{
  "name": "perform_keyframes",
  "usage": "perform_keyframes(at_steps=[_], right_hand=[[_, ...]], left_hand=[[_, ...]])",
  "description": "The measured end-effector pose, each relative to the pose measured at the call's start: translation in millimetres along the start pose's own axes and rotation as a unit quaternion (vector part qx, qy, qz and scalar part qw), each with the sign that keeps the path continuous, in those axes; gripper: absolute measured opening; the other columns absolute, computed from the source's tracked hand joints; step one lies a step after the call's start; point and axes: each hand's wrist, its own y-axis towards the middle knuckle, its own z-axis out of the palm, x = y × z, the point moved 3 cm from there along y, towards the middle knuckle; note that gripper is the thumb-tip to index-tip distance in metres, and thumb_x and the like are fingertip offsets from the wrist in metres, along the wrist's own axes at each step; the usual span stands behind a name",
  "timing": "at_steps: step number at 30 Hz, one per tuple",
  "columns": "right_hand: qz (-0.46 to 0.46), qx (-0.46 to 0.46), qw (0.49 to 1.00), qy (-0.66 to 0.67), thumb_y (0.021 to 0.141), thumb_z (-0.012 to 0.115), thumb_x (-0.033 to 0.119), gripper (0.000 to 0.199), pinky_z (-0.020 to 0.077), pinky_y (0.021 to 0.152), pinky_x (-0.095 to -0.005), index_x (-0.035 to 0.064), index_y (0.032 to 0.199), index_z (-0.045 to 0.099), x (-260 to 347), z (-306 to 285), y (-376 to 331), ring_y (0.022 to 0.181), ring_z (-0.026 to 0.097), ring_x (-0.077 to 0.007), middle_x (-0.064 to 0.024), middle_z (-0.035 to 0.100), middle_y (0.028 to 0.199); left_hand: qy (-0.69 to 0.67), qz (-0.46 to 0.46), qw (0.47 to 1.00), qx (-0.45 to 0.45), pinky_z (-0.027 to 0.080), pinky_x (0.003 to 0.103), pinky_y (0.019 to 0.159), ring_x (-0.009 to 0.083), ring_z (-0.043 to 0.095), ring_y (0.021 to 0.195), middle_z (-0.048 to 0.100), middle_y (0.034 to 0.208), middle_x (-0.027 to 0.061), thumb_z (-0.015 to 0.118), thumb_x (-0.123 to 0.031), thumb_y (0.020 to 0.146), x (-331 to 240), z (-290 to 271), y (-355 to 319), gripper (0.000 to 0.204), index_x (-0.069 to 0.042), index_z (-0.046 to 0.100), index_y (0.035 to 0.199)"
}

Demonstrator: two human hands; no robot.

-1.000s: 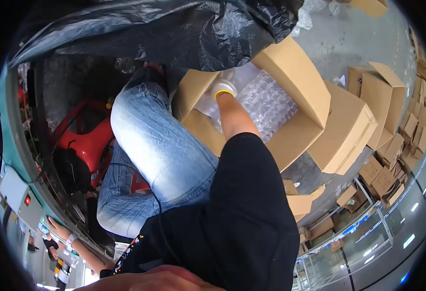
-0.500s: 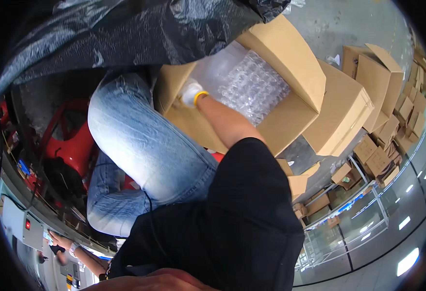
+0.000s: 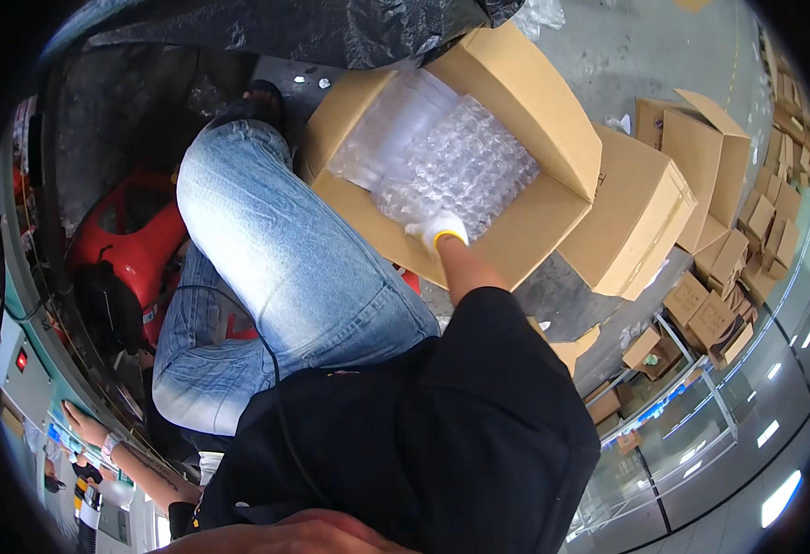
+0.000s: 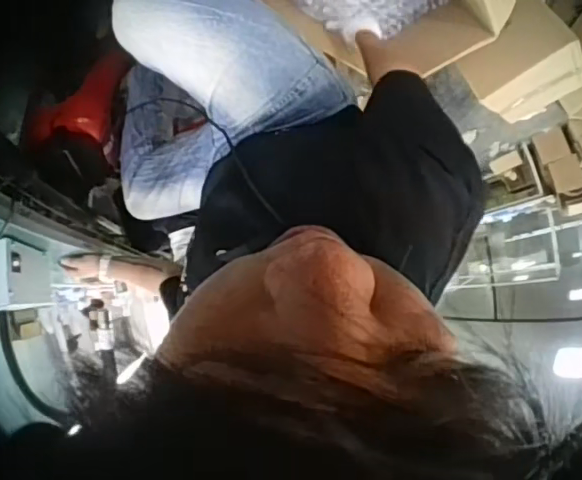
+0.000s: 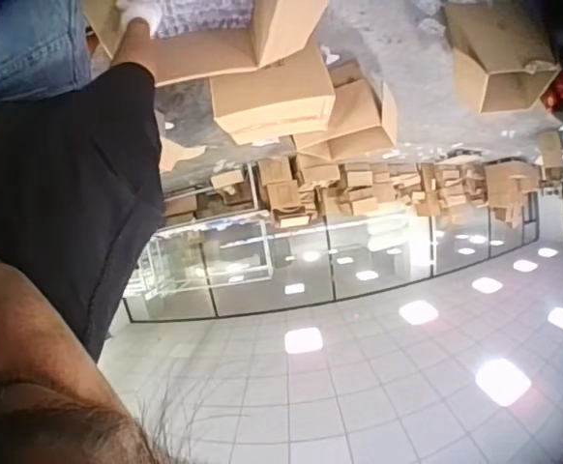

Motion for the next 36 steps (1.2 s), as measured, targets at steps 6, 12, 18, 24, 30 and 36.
perform_keyframes(at_steps=[6, 12, 18, 24, 30, 36], right_hand=[[0.009, -0.114, 0.991, -0.069, 0.097, 0.067, 0.035, 0.043, 0.0525, 0.102, -0.0457, 0.0107, 0.133, 0.068, -34, 60, 85, 0.125, 0.062, -0.0423, -0.0257, 0.062, 0.140], [-0.297, -0.202, 0.905, 0.228, 0.095, 0.065, 0.025, 0.027, 0.0526, 0.104, -0.0469, 0.0145, 0.117, 0.076, 31, -7, 151, 0.129, 0.062, -0.0366, -0.0168, 0.069, 0.135], [-0.116, -0.090, 0.984, 0.096, 0.090, 0.069, 0.022, 0.035, 0.0535, 0.104, -0.0448, 0.0155, 0.123, 0.075, 5, 57, 351, 0.128, 0.063, -0.0352, -0.0145, 0.069, 0.137], [-0.152, -0.011, 0.987, 0.050, 0.087, 0.073, 0.025, 0.045, 0.0541, 0.104, -0.0404, 0.0122, 0.130, 0.072, 108, 117, 311, 0.129, 0.064, -0.0304, -0.0151, 0.067, 0.139], [-0.248, -0.015, 0.966, -0.075, 0.099, 0.061, 0.027, 0.031, 0.0508, 0.103, -0.0402, 0.0179, 0.125, 0.073, 115, -65, 147, 0.119, 0.064, -0.0297, -0.0055, 0.072, 0.128], [-0.583, -0.283, 0.728, -0.224, 0.087, 0.070, 0.027, 0.017, 0.0561, 0.084, -0.0367, 0.0112, 0.088, 0.076, 163, -195, -62, 0.089, 0.070, -0.0302, -0.0114, 0.073, 0.088]], left_hand=[[-0.031, 0.016, 0.999, -0.006, 0.040, 0.038, 0.115, 0.0368, 0.057, 0.134, 0.061, 0.148, 0.0193, 0.048, -0.042, 0.111, 3, 3, 1, 0.054, -0.001, 0.060, 0.145], [-0.023, 0.003, 0.999, -0.022, 0.039, 0.038, 0.116, 0.0350, 0.057, 0.134, 0.060, 0.149, 0.0190, 0.048, -0.042, 0.111, 6, -26, -5, 0.054, -0.001, 0.059, 0.146], [-0.033, 0.009, 0.999, 0.001, 0.039, 0.038, 0.117, 0.0339, 0.056, 0.135, 0.059, 0.150, 0.0187, 0.048, -0.041, 0.111, 2, 7, -4, 0.054, -0.001, 0.059, 0.146], [0.034, 0.013, 0.999, -0.011, 0.038, 0.037, 0.117, 0.0331, 0.055, 0.137, 0.059, 0.150, 0.0181, 0.049, -0.041, 0.111, 8, -49, -4, 0.054, -0.001, 0.058, 0.147], [-0.019, -0.017, 0.999, -0.028, 0.038, 0.037, 0.117, 0.0321, 0.055, 0.137, 0.059, 0.150, 0.0183, 0.051, -0.041, 0.110, 14, -41, -18, 0.055, -0.001, 0.057, 0.148], [-0.103, -0.027, 0.994, -0.025, 0.037, 0.037, 0.118, 0.0321, 0.053, 0.140, 0.058, 0.151, 0.0183, 0.053, -0.043, 0.109, 1, 18, -13, 0.057, -0.003, 0.056, 0.149]])
